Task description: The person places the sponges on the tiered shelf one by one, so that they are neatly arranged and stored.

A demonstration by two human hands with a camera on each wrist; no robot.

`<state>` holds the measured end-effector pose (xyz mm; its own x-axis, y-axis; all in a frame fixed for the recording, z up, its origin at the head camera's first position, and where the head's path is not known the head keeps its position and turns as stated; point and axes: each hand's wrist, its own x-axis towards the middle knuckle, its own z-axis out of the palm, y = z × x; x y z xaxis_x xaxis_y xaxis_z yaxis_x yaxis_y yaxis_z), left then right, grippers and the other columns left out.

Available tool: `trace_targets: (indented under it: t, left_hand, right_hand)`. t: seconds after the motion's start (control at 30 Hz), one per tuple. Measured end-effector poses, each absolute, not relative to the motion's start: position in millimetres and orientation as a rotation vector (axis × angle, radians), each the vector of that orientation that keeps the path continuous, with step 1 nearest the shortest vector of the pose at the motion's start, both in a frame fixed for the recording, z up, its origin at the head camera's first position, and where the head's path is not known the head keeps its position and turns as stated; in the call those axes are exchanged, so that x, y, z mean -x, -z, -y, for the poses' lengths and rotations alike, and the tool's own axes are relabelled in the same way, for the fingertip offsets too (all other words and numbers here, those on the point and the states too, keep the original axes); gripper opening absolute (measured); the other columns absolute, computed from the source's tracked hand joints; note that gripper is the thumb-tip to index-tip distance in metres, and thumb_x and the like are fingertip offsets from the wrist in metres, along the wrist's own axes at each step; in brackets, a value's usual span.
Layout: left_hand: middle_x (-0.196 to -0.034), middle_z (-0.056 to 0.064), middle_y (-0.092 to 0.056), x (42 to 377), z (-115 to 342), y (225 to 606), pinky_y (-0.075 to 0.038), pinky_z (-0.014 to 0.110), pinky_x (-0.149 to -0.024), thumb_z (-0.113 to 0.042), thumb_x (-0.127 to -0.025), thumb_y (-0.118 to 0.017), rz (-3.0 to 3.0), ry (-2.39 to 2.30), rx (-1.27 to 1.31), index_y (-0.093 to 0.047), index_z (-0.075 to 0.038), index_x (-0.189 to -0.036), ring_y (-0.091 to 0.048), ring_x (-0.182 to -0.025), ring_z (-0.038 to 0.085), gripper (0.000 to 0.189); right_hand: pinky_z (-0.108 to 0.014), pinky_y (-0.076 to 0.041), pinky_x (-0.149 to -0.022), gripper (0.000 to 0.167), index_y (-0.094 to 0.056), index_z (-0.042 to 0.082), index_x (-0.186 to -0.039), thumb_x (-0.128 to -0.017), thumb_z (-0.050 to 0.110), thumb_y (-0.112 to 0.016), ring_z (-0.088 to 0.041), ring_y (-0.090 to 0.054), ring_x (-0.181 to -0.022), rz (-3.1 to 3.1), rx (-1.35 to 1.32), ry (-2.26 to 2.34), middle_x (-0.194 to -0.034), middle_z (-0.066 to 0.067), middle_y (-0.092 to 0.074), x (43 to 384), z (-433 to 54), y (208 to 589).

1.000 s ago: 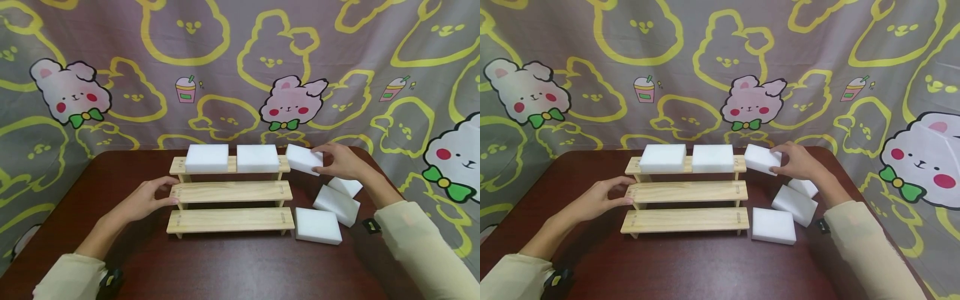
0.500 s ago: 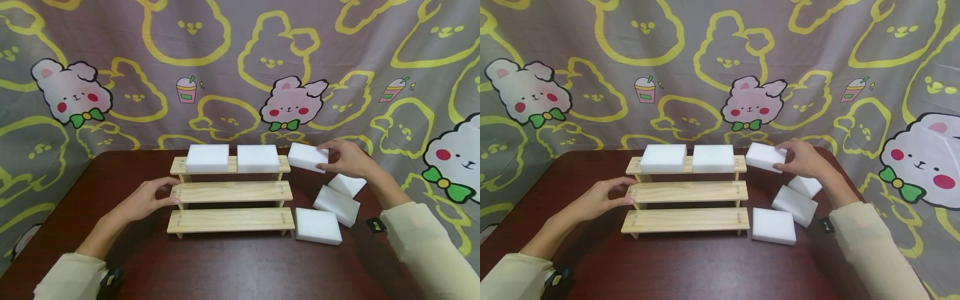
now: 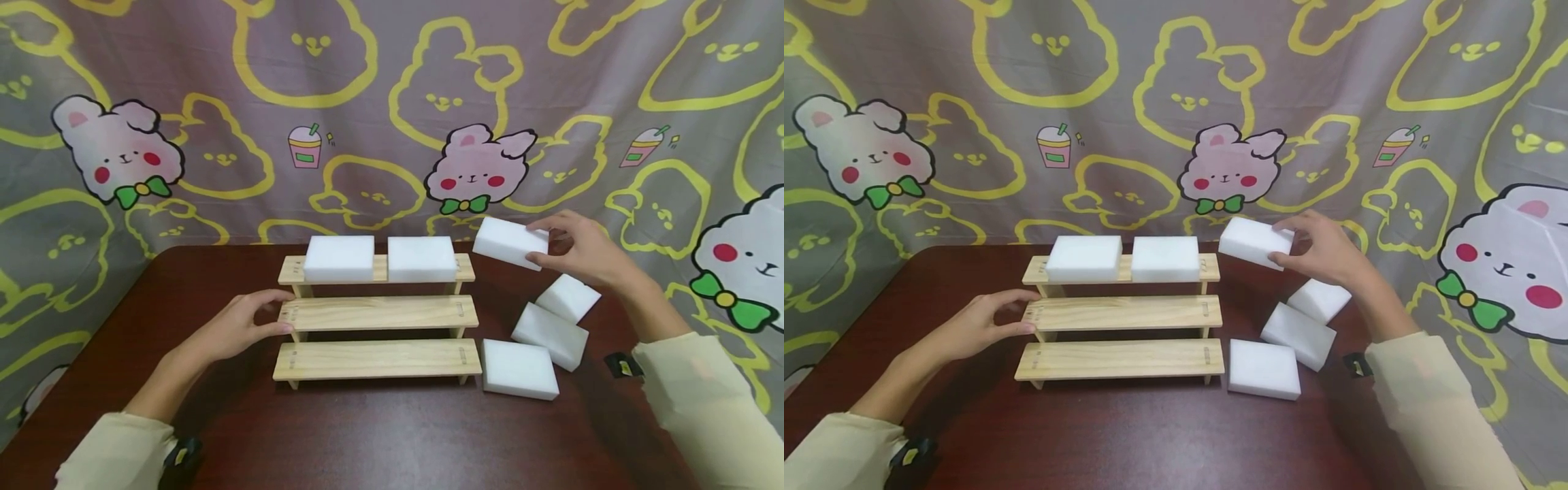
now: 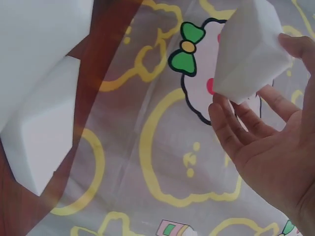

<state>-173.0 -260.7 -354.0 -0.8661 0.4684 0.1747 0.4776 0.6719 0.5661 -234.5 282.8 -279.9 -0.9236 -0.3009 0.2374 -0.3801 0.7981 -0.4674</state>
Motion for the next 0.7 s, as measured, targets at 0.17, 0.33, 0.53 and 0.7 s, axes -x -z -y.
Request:
trace_targets:
  t: [0.17,0.33,0.53,0.7]
  left_hand:
    - [-0.117,0.014,-0.073,174,261,355,-0.054,0.054,-0.086,-0.019,-0.093,-0.08,2.859,0.98,0.813,-0.064,0.004,-0.13,-0.071,-0.101,0.027,0.047]
    - [-0.117,0.015,-0.073,174,260,354,-0.054,0.055,-0.087,-0.017,-0.093,-0.08,2.861,0.988,0.81,-0.064,0.004,-0.13,-0.071,-0.101,0.028,0.046]
    - [-0.116,0.013,-0.073,174,260,354,-0.054,0.055,-0.087,-0.019,-0.093,-0.08,2.86,0.985,0.821,-0.065,0.003,-0.129,-0.071,-0.1,0.027,0.045]
    - [-0.116,0.012,-0.073,176,262,354,-0.055,0.055,-0.086,-0.017,-0.092,-0.08,2.84,0.969,0.844,-0.066,0.003,-0.128,-0.071,-0.1,0.026,0.043]
  right_hand:
    - [-0.062,-0.054,-0.089,0.05,-0.067,0.003,-0.131,-0.089,0.024,-0.082,-0.046,-0.068,-0.104,2.8,-0.547,-0.794,-0.119,-0.018,-0.059,228,-279,274]
    - [-0.064,-0.052,-0.093,0.05,-0.067,0.004,-0.131,-0.087,0.023,-0.082,-0.045,-0.065,-0.106,2.774,-0.555,-0.82,-0.122,-0.018,-0.06,225,-275,271]
    - [-0.06,-0.052,-0.095,0.05,-0.068,0.006,-0.131,-0.085,0.019,-0.084,-0.041,-0.063,-0.111,2.724,-0.637,-0.854,-0.126,-0.014,-0.06,222,-270,267]
    - [-0.058,-0.051,-0.097,0.052,-0.068,0.006,-0.132,-0.084,0.018,-0.085,-0.037,-0.062,-0.111,2.713,-0.674,-0.859,-0.126,-0.013,-0.06,216,-261,260]
